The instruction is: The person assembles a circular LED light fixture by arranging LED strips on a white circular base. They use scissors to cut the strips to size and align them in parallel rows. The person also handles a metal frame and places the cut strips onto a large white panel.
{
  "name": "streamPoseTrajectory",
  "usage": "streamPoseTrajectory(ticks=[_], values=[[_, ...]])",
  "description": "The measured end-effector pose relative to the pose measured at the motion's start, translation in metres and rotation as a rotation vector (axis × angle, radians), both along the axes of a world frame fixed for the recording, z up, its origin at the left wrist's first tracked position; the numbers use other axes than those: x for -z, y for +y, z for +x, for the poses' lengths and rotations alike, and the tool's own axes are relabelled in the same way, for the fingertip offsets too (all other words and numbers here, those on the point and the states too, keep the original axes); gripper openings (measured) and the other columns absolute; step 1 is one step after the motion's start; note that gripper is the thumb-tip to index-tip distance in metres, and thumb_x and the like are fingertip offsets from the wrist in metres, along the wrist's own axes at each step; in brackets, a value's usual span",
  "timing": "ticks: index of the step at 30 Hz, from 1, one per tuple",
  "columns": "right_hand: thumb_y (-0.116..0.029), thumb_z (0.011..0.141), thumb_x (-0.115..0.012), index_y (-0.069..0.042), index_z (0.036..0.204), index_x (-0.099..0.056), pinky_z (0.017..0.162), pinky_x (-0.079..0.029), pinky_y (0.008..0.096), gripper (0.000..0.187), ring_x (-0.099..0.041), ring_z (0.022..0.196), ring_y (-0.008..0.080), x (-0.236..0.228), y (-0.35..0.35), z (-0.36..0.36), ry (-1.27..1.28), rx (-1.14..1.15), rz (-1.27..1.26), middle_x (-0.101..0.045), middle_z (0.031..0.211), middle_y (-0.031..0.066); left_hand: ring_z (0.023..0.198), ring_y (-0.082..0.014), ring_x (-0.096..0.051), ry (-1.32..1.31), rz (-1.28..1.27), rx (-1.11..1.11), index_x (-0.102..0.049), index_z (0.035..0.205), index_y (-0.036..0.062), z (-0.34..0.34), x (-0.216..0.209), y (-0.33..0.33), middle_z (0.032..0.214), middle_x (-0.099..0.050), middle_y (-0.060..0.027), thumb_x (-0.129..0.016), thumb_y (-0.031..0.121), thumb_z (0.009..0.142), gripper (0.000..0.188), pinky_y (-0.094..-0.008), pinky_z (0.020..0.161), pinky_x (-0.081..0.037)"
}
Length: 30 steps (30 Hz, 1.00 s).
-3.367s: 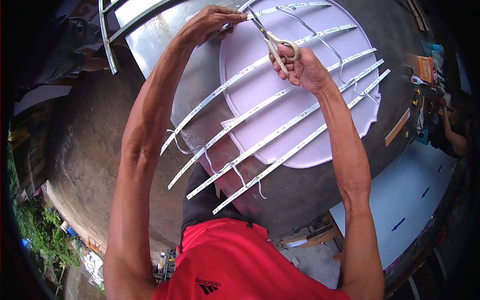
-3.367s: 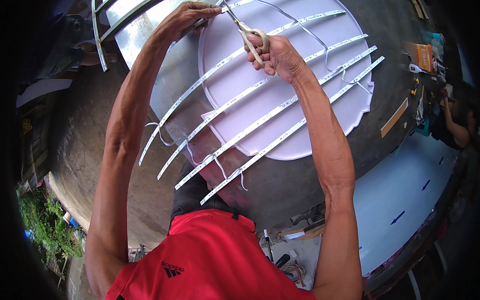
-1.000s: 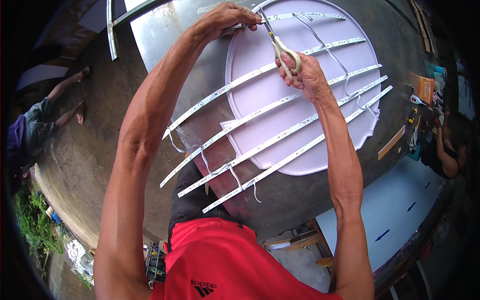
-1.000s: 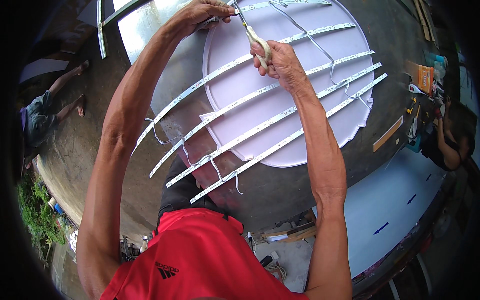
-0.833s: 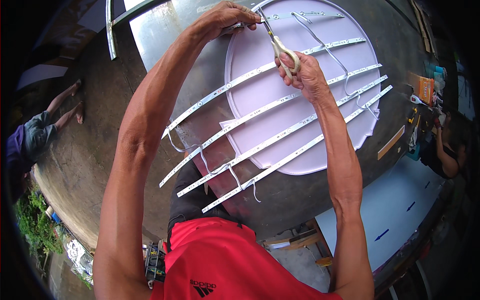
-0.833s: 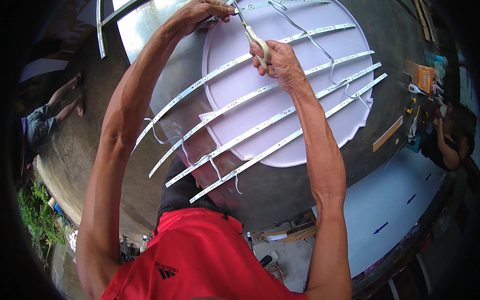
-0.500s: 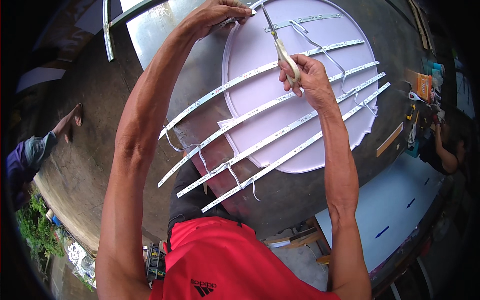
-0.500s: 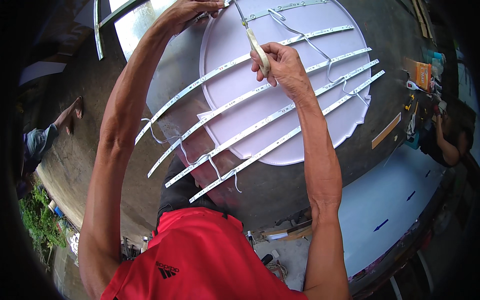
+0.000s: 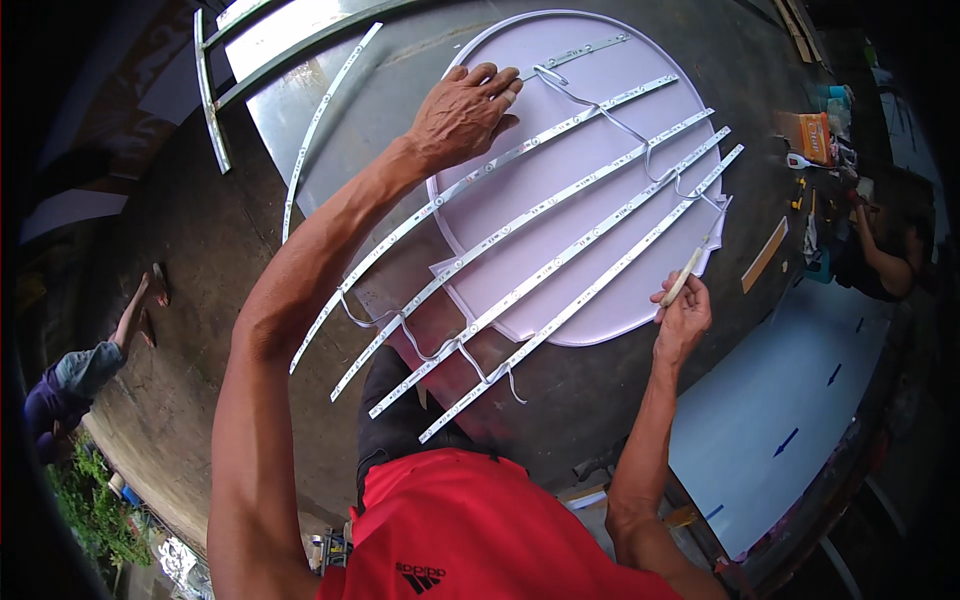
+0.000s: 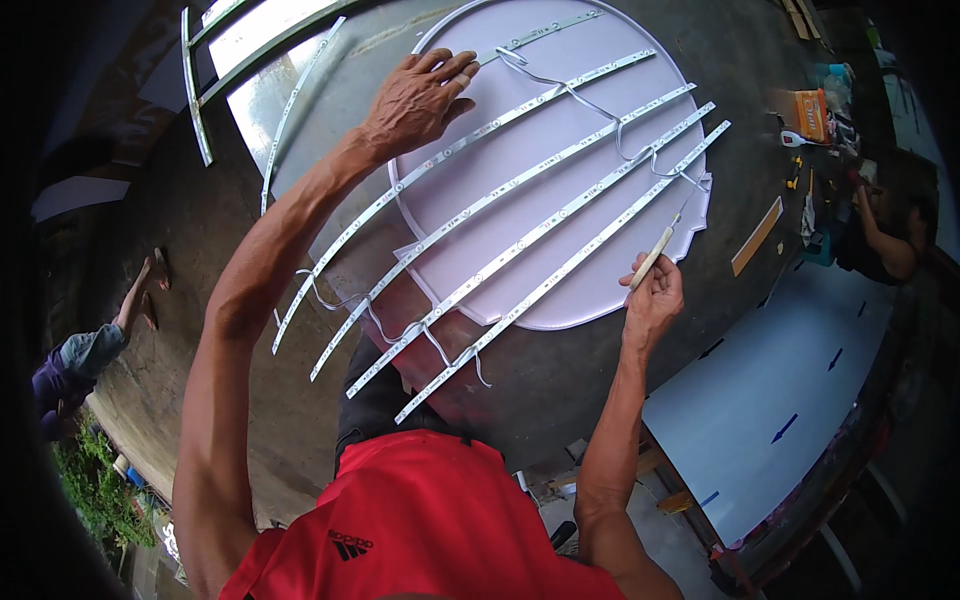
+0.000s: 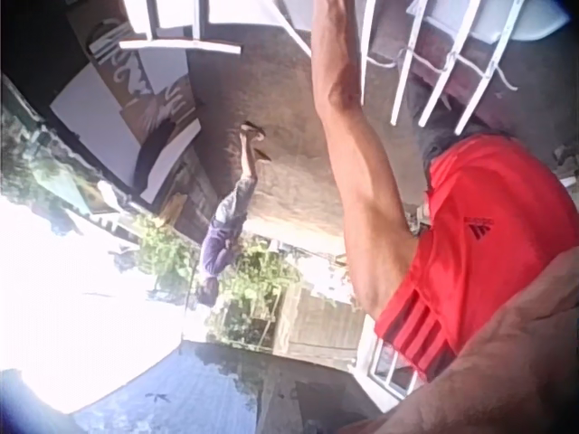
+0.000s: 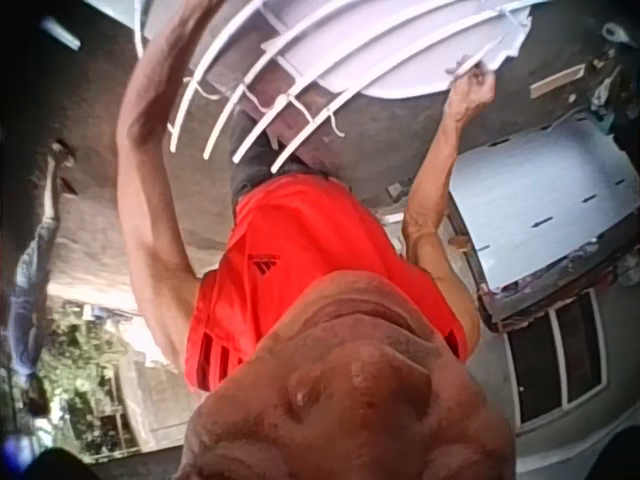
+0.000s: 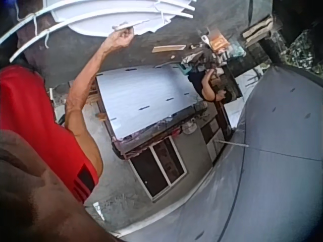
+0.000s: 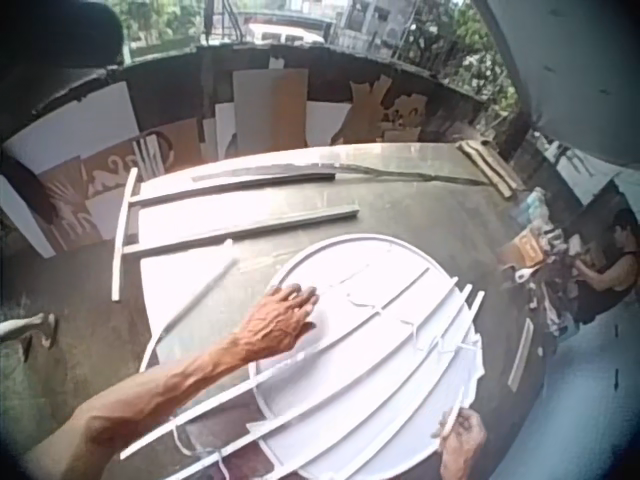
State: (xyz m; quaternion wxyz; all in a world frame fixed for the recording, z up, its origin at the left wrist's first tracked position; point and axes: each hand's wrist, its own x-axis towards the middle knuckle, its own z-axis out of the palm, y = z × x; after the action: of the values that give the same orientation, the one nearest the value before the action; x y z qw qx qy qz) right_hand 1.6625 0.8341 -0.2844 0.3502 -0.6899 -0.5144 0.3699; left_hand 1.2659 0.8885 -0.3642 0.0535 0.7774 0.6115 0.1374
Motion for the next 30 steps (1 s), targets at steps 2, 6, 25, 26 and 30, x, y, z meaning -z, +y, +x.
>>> streamPoseTrajectory(ticks=[2, 6, 25, 26, 30], values=[[-0.009, 0.096, -0.065, 0.004, 0.107, -0.06, 0.045, -0.044, 0.0219, 0.018, -0.065, 0.059, 0.0126, 0.007, -0.014, 0.029, -0.197, 0.12, 0.002, -0.068, 0.081, 0.0106, 0.137, -0.0306, -0.041, 0.019, 0.01, -0.058, -0.053, 0.137, -0.0029, 0.016, 0.022, -0.002, 0.15, -0.046, -0.0135, -0.047, 0.045, 0.102, 0.06, -0.0446, 0.112, -0.035], [-0.009, 0.093, -0.065, 0.001, 0.106, -0.06, 0.049, -0.052, 0.0296, 0.017, -0.068, 0.057, 0.0186, 0.021, -0.049, 0.079, -0.611, 0.25, -0.02, -0.07, 0.075, 0.013, 0.14, -0.0329, -0.038, 0.076, 0.011, -0.112, -0.047, 0.14, -0.008, 0.02, 0.02, -0.004, 0.153, -0.041, -0.0195, -0.037, 0.051, 0.104, 0.07, -0.0471, 0.115, -0.031], [-0.003, 0.089, -0.063, 0.001, 0.112, -0.067, 0.083, -0.051, 0.0459, 0.024, -0.061, 0.1, 0.0336, 0.013, -0.046, 0.064, -0.922, -0.18, 0.294, -0.064, 0.109, 0.016, 0.119, -0.0264, -0.052, 0.083, -0.033, -0.115, -0.062, 0.13, 0.0062, -0.026, 0.012, 0.004, 0.143, -0.055, -0.0007, -0.059, 0.007, 0.089, 0.04, -0.0412, 0.095, -0.042], [0.0, 0.089, -0.061, 0.002, 0.111, -0.067, 0.084, -0.051, 0.0452, 0.022, -0.061, 0.099, 0.0324, -0.001, -0.033, 0.023, -0.848, -0.289, 0.425, -0.064, 0.107, 0.0157, 0.118, -0.0255, -0.052, 0.104, -0.036, -0.09, -0.064, 0.129, 0.0085, -0.031, 0.013, 0.004, 0.142, -0.056, 0.0016, -0.059, 0.004, 0.088, 0.041, -0.0402, 0.094, -0.042], [-0.003, 0.091, -0.062, 0.002, 0.111, -0.067, 0.078, -0.053, 0.0399, 0.021, -0.064, 0.092, 0.0278, 0.004, 0.003, -0.094, -0.425, -0.599, 0.547, -0.066, 0.103, 0.0134, 0.11, -0.0242, -0.055, 0.003, -0.065, -0.051, -0.068, 0.12, 0.015, -0.045, 0.013, 0.017, 0.105, -0.072, -0.0025, -0.064, 0.002, 0.078, 0.044, -0.0422, 0.088, -0.042]])
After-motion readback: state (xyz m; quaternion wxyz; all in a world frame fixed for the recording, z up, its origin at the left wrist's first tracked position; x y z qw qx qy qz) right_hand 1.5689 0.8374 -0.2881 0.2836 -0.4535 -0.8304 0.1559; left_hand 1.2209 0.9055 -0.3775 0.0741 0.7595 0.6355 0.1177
